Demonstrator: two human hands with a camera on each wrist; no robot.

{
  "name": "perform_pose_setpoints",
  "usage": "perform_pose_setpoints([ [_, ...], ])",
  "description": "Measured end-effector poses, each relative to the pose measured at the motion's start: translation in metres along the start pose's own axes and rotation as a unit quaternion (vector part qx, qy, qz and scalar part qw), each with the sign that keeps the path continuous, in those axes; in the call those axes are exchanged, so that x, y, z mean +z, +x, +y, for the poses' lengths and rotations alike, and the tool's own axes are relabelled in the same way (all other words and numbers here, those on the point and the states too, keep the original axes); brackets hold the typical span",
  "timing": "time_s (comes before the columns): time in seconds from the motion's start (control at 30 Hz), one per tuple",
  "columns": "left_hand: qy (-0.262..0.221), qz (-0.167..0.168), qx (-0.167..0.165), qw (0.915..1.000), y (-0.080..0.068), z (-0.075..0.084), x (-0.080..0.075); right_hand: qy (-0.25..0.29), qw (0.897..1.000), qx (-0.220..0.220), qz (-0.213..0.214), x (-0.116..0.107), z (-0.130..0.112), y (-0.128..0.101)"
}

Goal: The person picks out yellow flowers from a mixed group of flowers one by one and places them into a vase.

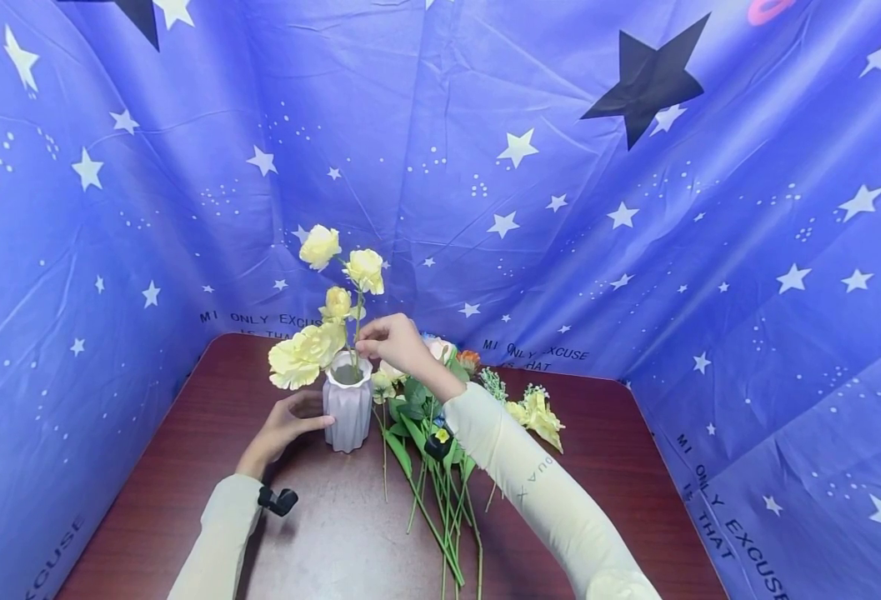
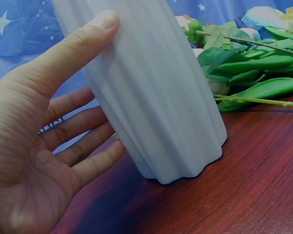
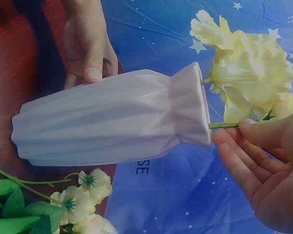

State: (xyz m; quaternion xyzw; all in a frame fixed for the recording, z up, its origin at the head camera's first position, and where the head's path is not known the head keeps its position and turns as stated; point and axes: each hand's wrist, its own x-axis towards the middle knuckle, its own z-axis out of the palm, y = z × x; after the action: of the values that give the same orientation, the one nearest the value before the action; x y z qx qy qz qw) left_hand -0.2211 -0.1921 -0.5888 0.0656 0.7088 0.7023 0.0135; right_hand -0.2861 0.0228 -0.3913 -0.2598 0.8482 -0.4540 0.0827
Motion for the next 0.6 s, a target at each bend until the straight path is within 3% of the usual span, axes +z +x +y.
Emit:
perform_pose_setpoints([
  [0.6,0.007,0.004,0.003,1.0000,-0.0002,-0.0024,0.0013,0.023,1.000,0.015,-0.006,-0.0003,0.0008,0.0003],
])
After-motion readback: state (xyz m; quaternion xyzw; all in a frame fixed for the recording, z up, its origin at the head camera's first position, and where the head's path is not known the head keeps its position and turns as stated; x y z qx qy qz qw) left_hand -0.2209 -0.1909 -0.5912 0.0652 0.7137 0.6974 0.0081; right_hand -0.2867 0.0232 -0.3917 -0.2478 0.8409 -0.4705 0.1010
